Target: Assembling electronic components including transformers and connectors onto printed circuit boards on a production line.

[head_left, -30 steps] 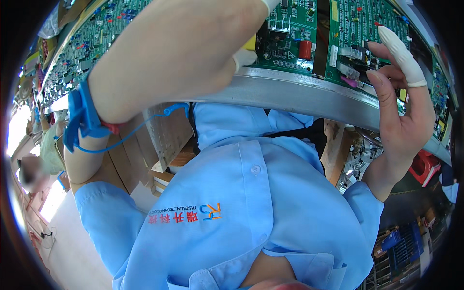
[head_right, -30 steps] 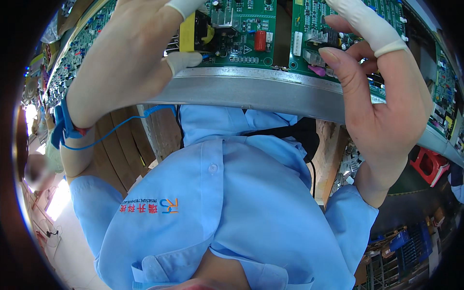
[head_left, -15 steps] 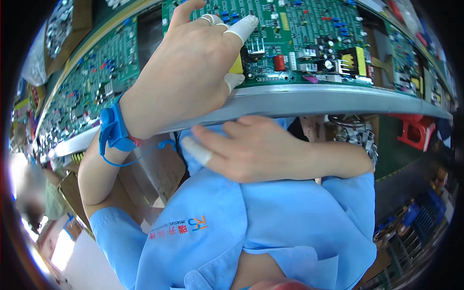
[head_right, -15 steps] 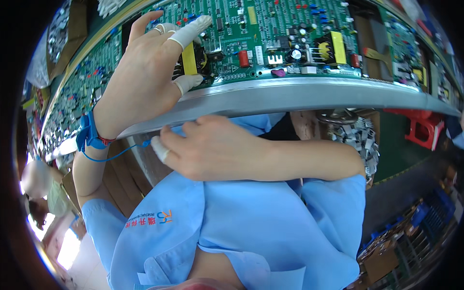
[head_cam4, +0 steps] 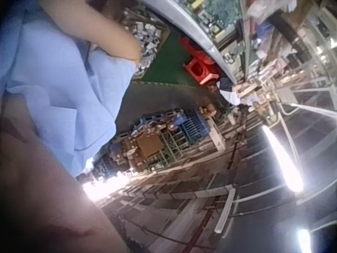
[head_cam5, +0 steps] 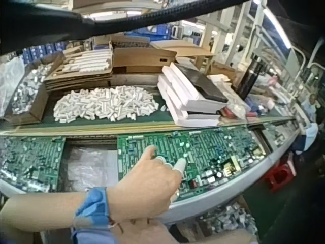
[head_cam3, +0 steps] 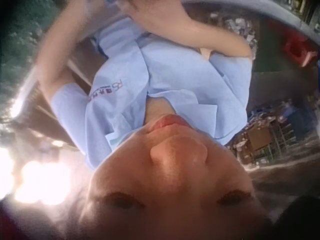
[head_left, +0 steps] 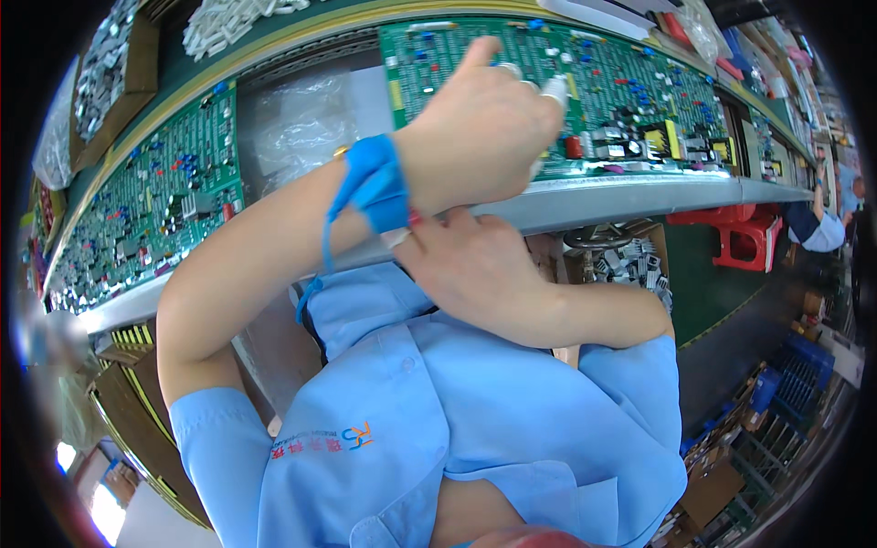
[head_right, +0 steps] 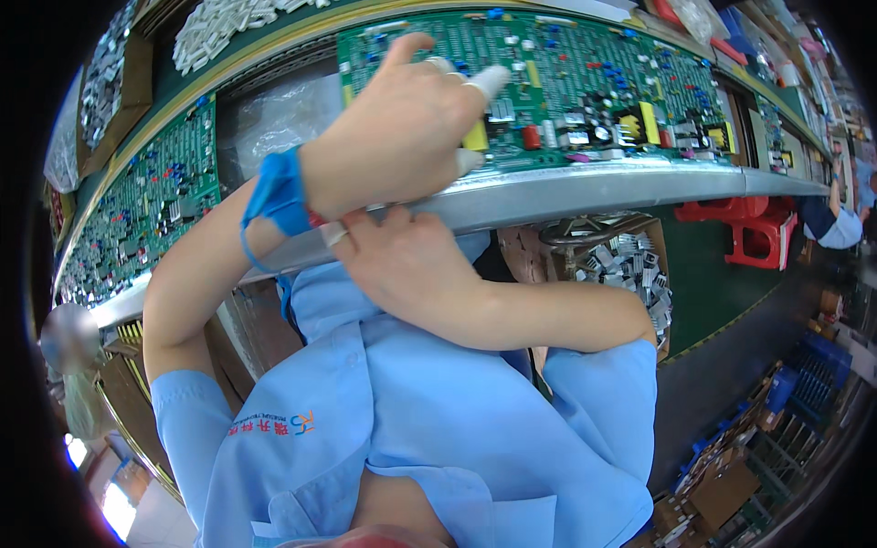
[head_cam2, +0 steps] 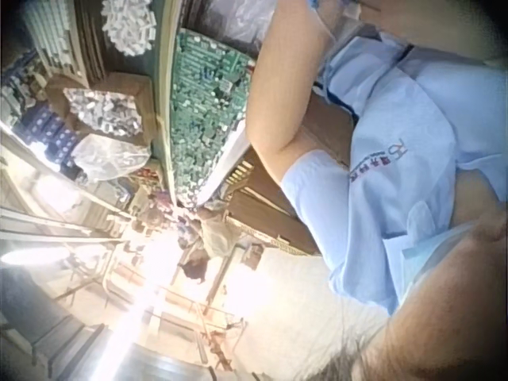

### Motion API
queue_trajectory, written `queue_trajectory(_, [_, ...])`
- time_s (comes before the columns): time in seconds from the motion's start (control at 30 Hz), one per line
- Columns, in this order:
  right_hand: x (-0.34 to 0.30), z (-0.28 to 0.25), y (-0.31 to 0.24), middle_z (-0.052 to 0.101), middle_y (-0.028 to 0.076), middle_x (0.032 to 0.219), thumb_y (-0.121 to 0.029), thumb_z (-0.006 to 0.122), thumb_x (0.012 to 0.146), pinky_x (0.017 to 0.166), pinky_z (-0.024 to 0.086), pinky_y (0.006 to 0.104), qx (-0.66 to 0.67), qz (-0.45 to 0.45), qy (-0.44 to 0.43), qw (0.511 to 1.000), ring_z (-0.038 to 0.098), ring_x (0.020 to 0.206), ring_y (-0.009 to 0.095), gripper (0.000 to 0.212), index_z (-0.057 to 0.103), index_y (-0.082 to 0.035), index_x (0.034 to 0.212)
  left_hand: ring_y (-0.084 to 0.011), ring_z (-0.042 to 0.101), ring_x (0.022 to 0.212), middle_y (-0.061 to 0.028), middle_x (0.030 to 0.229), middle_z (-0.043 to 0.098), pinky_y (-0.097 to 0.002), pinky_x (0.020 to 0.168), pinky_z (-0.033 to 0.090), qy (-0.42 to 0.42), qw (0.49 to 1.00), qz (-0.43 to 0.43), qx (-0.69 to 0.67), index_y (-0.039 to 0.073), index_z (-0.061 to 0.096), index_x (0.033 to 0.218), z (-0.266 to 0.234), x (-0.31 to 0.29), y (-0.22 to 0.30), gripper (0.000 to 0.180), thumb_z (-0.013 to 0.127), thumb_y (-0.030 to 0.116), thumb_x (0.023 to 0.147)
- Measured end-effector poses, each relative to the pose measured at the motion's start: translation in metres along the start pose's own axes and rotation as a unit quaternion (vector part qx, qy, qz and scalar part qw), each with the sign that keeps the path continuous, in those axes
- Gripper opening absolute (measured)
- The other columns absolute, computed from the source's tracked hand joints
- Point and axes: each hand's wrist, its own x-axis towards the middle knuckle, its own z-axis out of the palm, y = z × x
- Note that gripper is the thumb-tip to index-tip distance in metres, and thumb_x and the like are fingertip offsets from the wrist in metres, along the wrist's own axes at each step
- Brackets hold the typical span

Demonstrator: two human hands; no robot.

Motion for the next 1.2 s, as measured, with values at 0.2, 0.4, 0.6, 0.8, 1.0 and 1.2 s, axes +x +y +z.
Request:
queue_trajectory(0.2, [-0.011,-0.011,0.016,0.062,0.006,0.113,-0.017,0.06,0.08,0.047,0.049,0.0282,-0.03,0.01,-0.012,0.999,0.063,0.071,0.02,0.045,0.058,-0.006,0.124,-0.0315,0.066,0.092,-0.0147,0.087,0.068,-0.0499,0.1,0.036,0.002,0.999,0.003,-0.035,-0.001,0.059,0.124,-0.012,0.009,0.001,0.055,0.07,0.015,0.073])
queue_trajectory(0.4, [-0.016,-0.026,0.031,0.059,0.009,0.127,-0.008,0.058,0.077,0.057,0.055,0.0362,-0.025,0.083,-0.098,0.991,0.062,0.074,0.023,0.063,0.048,-0.007,0.139,-0.0292,0.064,0.091,-0.0144,0.093,0.068,-0.0428,0.099,0.036,0.089,0.989,-0.069,-0.099,-0.002,0.058,0.121,-0.077,-0.035,-0.037,0.045,0.069,0.021,0.084])
queue_trajectory(0.6, [-0.02,-0.035,0.043,0.06,0.009,0.122,-0.008,0.057,0.08,0.061,0.056,0.0357,-0.071,0.111,-0.122,0.984,0.064,0.083,0.024,0.058,0.048,-0.01,0.138,-0.021,0.063,0.099,-0.0108,0.106,0.069,-0.034,0.095,0.043,0.125,0.94,-0.298,-0.107,0.004,0.059,0.13,-0.113,-0.162,-0.083,0.046,0.069,0.017,0.087])
queue_trajectory(0.8, [-0.042,-0.035,0.067,0.057,0.015,0.126,0.001,0.054,0.081,0.076,0.054,0.0418,-0.105,0.188,-0.164,0.963,0.063,0.098,0.034,0.06,0.045,-0.009,0.14,-0.0244,0.064,0.084,-0.0132,0.097,0.07,-0.0354,0.091,0.044,0.335,0.828,-0.439,-0.096,0.003,0.067,0.113,-0.143,-0.267,-0.099,0.03,0.069,0.018,0.087])
queue_trajectory(1.0, [-0.049,-0.026,0.094,0.059,0.019,0.126,0.003,0.051,0.083,0.077,0.053,0.0428,-0.138,0.19,-0.154,0.96,0.065,0.098,0.036,0.051,0.051,-0.008,0.132,-0.0148,0.066,0.098,-0.0084,0.105,0.073,-0.0306,0.091,0.047,0.25,0.805,-0.532,0.08,0.006,0.063,0.127,-0.131,-0.374,-0.134,0.033,0.061,0.016,0.095])
queue_trajectory(1.2, [-0.071,-0.025,0.119,0.058,0.021,0.13,0.005,0.046,0.085,0.081,0.053,0.0461,-0.174,0.256,-0.148,0.939,0.063,0.104,0.039,0.049,0.05,-0.008,0.133,-0.0306,0.066,0.087,-0.0137,0.08,0.068,-0.0528,0.105,0.027,0.178,0.848,-0.46,0.194,0.013,0.064,0.122,-0.086,-0.354,-0.163,0.029,0.052,0.019,0.096])
